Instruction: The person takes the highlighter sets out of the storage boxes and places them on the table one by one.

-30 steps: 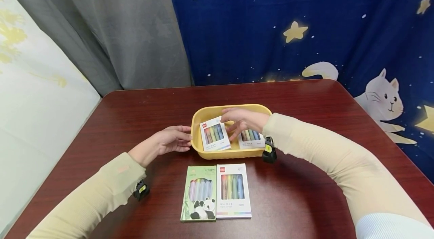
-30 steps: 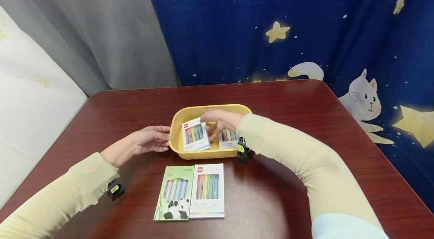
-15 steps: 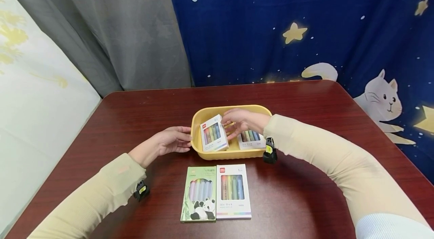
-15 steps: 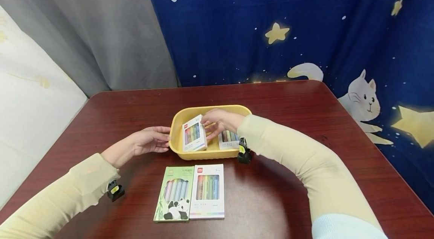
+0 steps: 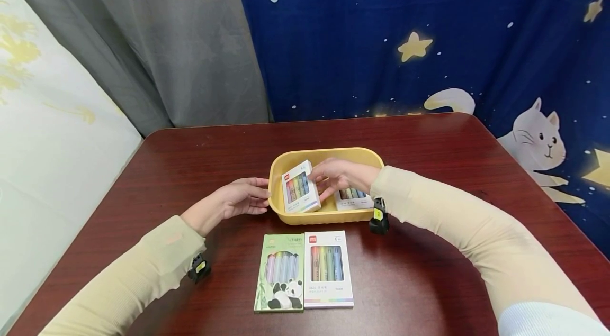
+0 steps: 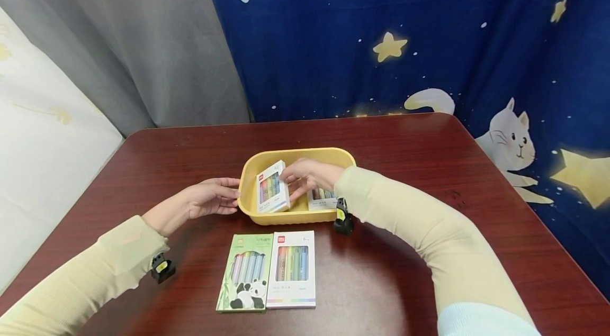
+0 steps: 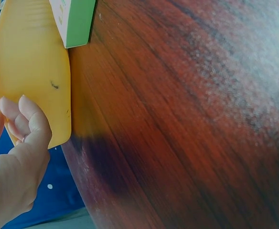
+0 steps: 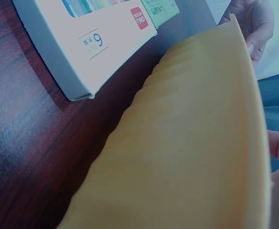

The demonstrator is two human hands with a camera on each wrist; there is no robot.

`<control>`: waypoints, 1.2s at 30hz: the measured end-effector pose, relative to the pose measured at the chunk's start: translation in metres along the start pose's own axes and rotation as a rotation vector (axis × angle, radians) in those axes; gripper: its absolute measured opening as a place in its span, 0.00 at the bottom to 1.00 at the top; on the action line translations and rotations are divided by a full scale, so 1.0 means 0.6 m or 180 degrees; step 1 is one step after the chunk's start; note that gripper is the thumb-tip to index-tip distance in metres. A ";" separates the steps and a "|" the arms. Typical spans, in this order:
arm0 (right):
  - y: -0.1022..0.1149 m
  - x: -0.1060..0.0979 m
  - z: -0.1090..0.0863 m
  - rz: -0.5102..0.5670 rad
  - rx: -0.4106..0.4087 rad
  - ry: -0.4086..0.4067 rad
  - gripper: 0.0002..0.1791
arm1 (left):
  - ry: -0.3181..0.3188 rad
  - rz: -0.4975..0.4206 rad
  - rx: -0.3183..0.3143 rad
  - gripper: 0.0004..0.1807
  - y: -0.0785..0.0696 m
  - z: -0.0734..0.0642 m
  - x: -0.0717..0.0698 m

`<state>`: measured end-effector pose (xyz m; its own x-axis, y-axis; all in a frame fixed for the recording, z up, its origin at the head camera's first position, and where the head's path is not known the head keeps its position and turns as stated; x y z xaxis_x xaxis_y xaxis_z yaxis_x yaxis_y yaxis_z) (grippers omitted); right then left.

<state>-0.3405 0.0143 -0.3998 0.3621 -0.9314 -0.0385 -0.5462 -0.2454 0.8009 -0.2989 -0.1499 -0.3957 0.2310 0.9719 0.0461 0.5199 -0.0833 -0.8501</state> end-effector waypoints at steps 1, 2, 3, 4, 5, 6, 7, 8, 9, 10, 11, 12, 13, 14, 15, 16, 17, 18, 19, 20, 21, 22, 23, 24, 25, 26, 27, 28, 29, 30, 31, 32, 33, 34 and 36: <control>-0.001 0.001 0.000 0.0006 -0.0007 0.0032 0.21 | -0.0002 0.0001 -0.0001 0.28 0.000 0.000 0.000; -0.002 0.002 -0.001 0.0017 -0.0015 0.0059 0.22 | -0.0004 -0.0001 -0.0002 0.28 0.000 0.000 0.000; -0.002 0.003 -0.001 0.0023 -0.0035 0.0077 0.22 | -0.0005 -0.0001 -0.0003 0.27 0.000 0.000 0.000; -0.002 0.003 -0.001 0.0039 -0.0057 0.0085 0.23 | -0.0006 -0.0002 -0.0004 0.27 0.000 0.000 0.000; -0.002 0.003 0.000 0.0046 -0.0093 0.0086 0.23 | -0.0006 0.0000 -0.0005 0.27 0.000 0.000 0.000; -0.002 0.002 0.000 0.0054 -0.0131 0.0079 0.24 | 0.0000 0.0002 -0.0003 0.27 0.000 0.000 0.000; -0.001 0.002 0.001 0.0057 -0.0172 0.0065 0.24 | 0.0006 0.0006 0.0001 0.27 0.001 0.001 0.000; -0.001 0.001 0.001 0.0066 -0.0218 0.0052 0.25 | 0.0012 0.0006 0.0005 0.27 0.001 0.001 0.000; 0.000 0.000 0.001 0.0071 -0.0259 0.0033 0.26 | 0.0015 0.0010 0.0007 0.27 0.000 0.001 0.000; 0.001 -0.001 0.001 0.0084 -0.0292 0.0015 0.26 | 0.0017 0.0013 0.0008 0.27 0.000 0.001 0.000; 0.001 -0.001 0.001 0.0087 -0.0321 0.0004 0.27 | 0.0017 0.0020 0.0008 0.27 0.000 0.001 0.000; 0.002 -0.002 0.000 0.0103 -0.0340 -0.0009 0.27 | 0.0016 0.0025 0.0009 0.27 0.000 0.001 0.000; 0.003 -0.003 -0.001 0.0123 -0.0360 -0.0011 0.28 | 0.0014 0.0030 0.0010 0.27 0.000 0.001 0.000; 0.004 -0.005 -0.003 0.0145 -0.0380 -0.0015 0.28 | 0.0010 0.0032 0.0009 0.27 0.000 0.002 0.000; 0.006 -0.006 -0.004 0.0161 -0.0391 -0.0015 0.29 | 0.0008 0.0036 0.0008 0.27 0.000 0.002 0.001; 0.007 -0.008 -0.006 0.0184 -0.0402 -0.0019 0.29 | 0.0004 0.0038 0.0007 0.27 0.000 0.002 0.001; 0.008 -0.009 -0.008 0.0198 -0.0413 -0.0016 0.29 | 0.0001 0.0038 0.0006 0.27 0.000 0.002 0.001; 0.010 -0.011 -0.010 0.0229 -0.0418 -0.0016 0.30 | -0.0003 0.0036 0.0007 0.27 0.000 0.002 0.001; 0.011 -0.014 -0.012 0.0259 -0.0421 -0.0019 0.30 | -0.0005 0.0035 0.0007 0.27 0.000 0.002 0.001; 0.012 -0.016 -0.014 0.0290 -0.0426 -0.0021 0.30 | -0.0006 0.0033 0.0007 0.27 0.000 0.002 0.001; 0.014 -0.018 -0.016 0.0323 -0.0436 -0.0020 0.31 | -0.0012 0.0030 0.0003 0.27 0.000 0.002 0.000; 0.015 -0.021 -0.018 0.0370 -0.0438 -0.0019 0.31 | -0.0016 0.0026 0.0001 0.27 0.001 0.002 0.000; 0.017 -0.023 -0.020 0.0407 -0.0450 -0.0008 0.32 | -0.0013 0.0023 0.0001 0.27 0.001 0.002 0.000; 0.019 -0.025 -0.023 0.0445 -0.0462 -0.0004 0.32 | -0.0008 0.0021 0.0003 0.27 0.001 0.002 0.000; 0.021 -0.028 -0.025 0.0478 -0.0477 -0.0001 0.32 | -0.0008 0.0017 0.0001 0.27 0.001 0.001 0.000; 0.022 -0.030 -0.028 0.0507 -0.0492 0.0008 0.33 | -0.0003 0.0011 0.0003 0.27 0.001 0.001 0.000; 0.024 -0.032 -0.031 0.0525 -0.0505 0.0014 0.33 | -0.0009 0.0006 -0.0001 0.27 0.001 0.001 0.000; 0.025 -0.034 -0.034 0.0540 -0.0513 0.0016 0.33 | -0.0007 0.0002 0.0000 0.27 0.001 0.001 0.000; 0.026 -0.035 -0.038 0.0542 -0.0536 0.0022 0.33 | -0.0008 -0.0001 0.0000 0.27 0.001 0.000 0.000; 0.027 -0.037 -0.042 0.0547 -0.0556 0.0024 0.33 | -0.0010 -0.0004 0.0001 0.27 0.001 0.000 0.000; 0.028 -0.039 -0.046 0.0547 -0.0578 0.0030 0.33 | -0.0015 -0.0008 -0.0001 0.27 0.001 0.000 -0.001; 0.028 -0.039 -0.051 0.0547 -0.0608 0.0049 0.33 | -0.0011 -0.0016 0.0000 0.27 0.001 0.000 -0.001; 0.028 -0.040 -0.055 0.0547 -0.0644 0.0067 0.33 | -0.0014 -0.0021 -0.0002 0.27 0.001 0.001 -0.001; 0.029 -0.041 -0.059 0.0559 -0.0678 0.0086 0.33 | -0.0010 -0.0025 -0.0001 0.27 0.002 0.001 0.000; 0.029 -0.043 -0.069 0.0600 -0.0743 0.0124 0.32 | -0.0003 -0.0030 0.0005 0.27 0.002 0.001 0.000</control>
<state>-0.3281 0.0450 -0.3600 0.3021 -0.9424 0.1432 -0.4197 0.0034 0.9077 -0.2989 -0.1499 -0.3971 0.2254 0.9728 0.0536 0.5209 -0.0738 -0.8504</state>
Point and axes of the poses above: each hand's wrist, its own z-axis towards the middle knuckle, its own x-axis out of the palm, y = z × x, the point moved 9 cm from there along z, towards the middle knuckle, and after that the axes turned 10 degrees about -y, right-handed, at the moved point
